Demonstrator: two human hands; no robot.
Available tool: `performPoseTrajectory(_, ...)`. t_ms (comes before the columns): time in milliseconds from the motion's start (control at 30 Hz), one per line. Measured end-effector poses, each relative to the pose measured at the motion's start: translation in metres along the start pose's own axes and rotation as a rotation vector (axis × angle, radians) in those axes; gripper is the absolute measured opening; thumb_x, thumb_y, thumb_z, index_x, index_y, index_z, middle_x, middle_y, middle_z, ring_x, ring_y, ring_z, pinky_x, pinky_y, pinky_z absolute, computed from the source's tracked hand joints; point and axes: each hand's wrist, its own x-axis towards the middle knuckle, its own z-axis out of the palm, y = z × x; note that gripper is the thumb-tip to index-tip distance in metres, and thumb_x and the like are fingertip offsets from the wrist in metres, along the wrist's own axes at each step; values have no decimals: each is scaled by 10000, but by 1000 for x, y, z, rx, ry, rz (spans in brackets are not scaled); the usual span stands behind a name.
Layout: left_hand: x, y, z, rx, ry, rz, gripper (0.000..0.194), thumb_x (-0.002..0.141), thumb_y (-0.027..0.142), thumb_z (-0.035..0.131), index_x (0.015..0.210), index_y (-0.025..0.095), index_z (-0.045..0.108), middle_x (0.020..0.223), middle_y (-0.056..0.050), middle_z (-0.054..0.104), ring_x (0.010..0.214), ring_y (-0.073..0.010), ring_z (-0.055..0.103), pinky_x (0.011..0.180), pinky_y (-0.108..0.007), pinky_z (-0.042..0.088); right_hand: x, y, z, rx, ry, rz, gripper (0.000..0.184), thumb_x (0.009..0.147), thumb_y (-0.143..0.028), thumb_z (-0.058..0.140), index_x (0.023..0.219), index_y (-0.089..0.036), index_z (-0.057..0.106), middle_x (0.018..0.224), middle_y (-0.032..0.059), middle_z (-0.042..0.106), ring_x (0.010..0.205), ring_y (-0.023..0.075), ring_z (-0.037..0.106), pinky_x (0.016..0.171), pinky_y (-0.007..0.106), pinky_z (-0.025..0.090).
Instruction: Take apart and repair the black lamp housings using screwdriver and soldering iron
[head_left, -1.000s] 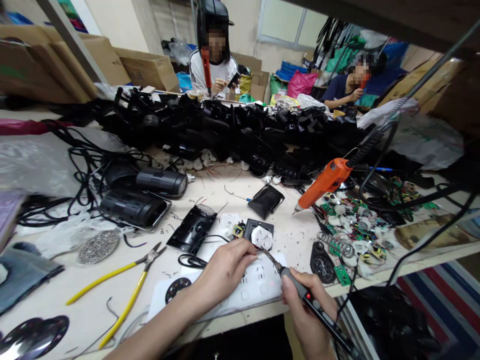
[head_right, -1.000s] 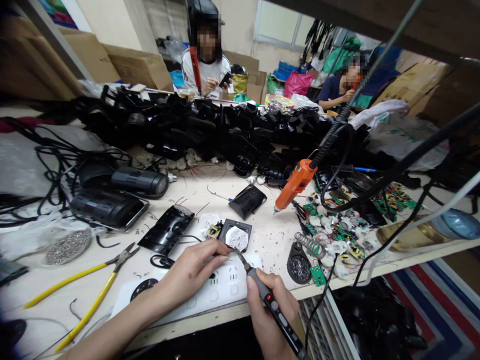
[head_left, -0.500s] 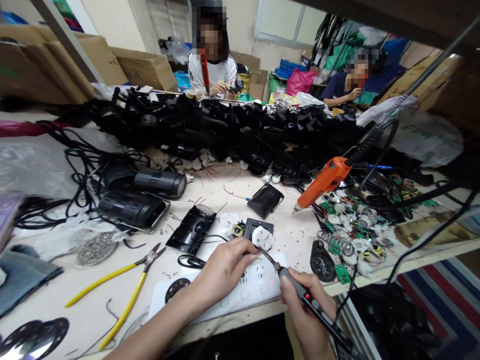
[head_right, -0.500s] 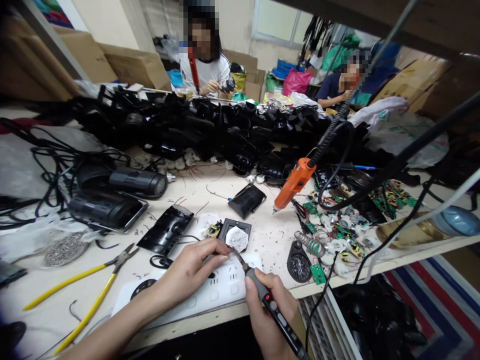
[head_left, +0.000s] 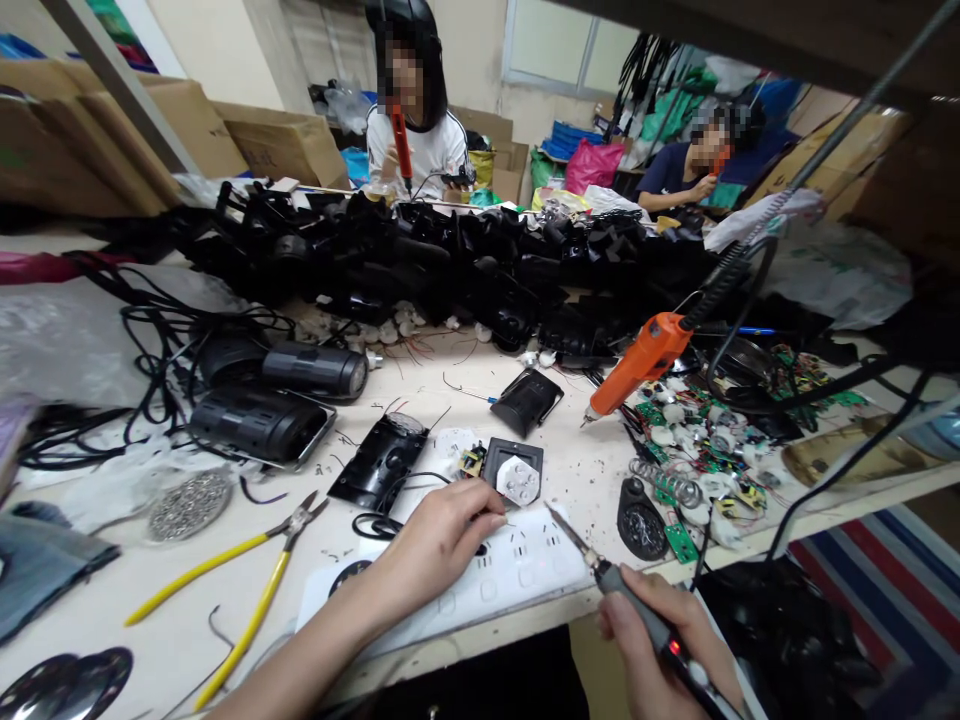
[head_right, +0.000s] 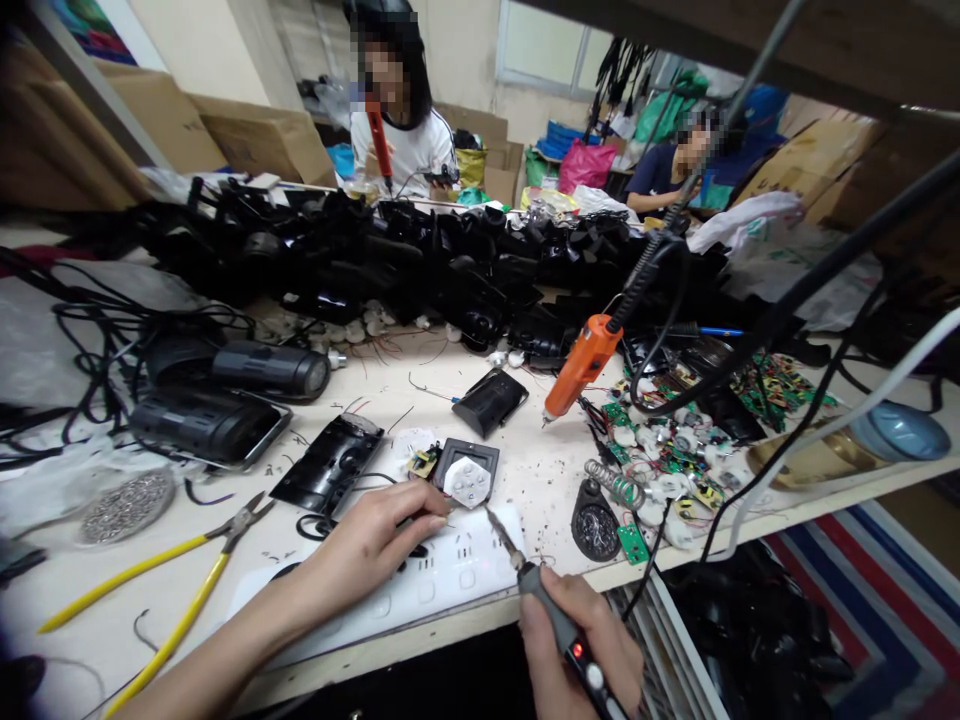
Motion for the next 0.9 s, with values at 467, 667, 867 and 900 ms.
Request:
performPoseTrajectory(467, 0, 0, -4, 211, -95, 61, 216, 954, 195, 440, 862, 180, 634, 871, -71, 664, 876, -217, 585, 767, -310, 457, 60, 26, 67, -62, -549, -450, 388, 915, -180, 547, 1301, -207, 540, 1072, 127, 643, 1024, 260, 625, 850, 409, 561)
performPoseTrajectory(667, 2, 2, -14, 13, -62, -34, 197, 936, 245, 459, 851, 191, 628, 806, -35, 657, 760, -181, 588, 701, -287, 441, 70, 22, 76, 45, -607, -313, 323, 893, -167, 538, 1214, -205, 536, 1060, 104, 657, 991, 232, 638, 853, 353, 546)
performPoseTrajectory(867, 14, -4, -28, -817, 240, -260, 302, 830, 463, 638, 812, 172, 557, 831, -40, 694, 637, -112, 573, 594, -232, 468, 86, 6, 70, 129, -608, -150, 314, 832, -239, 612, 1144, -219, 588, 956, 17, 713, 772, 154, 675, 708, 225, 531)
performPoseTrajectory(900, 16, -5, -28, -890, 293, -285, 333, 798, 478, 676, 807, 168, 555, 840, -45, 697, 636, -105, 573, 582, -222, 465, 87, 2, 70, 141, -608, -129, 304, 829, -247, 611, 1131, -219, 596, 901, 3, 712, 714, 143, 662, 667, 214, 520)
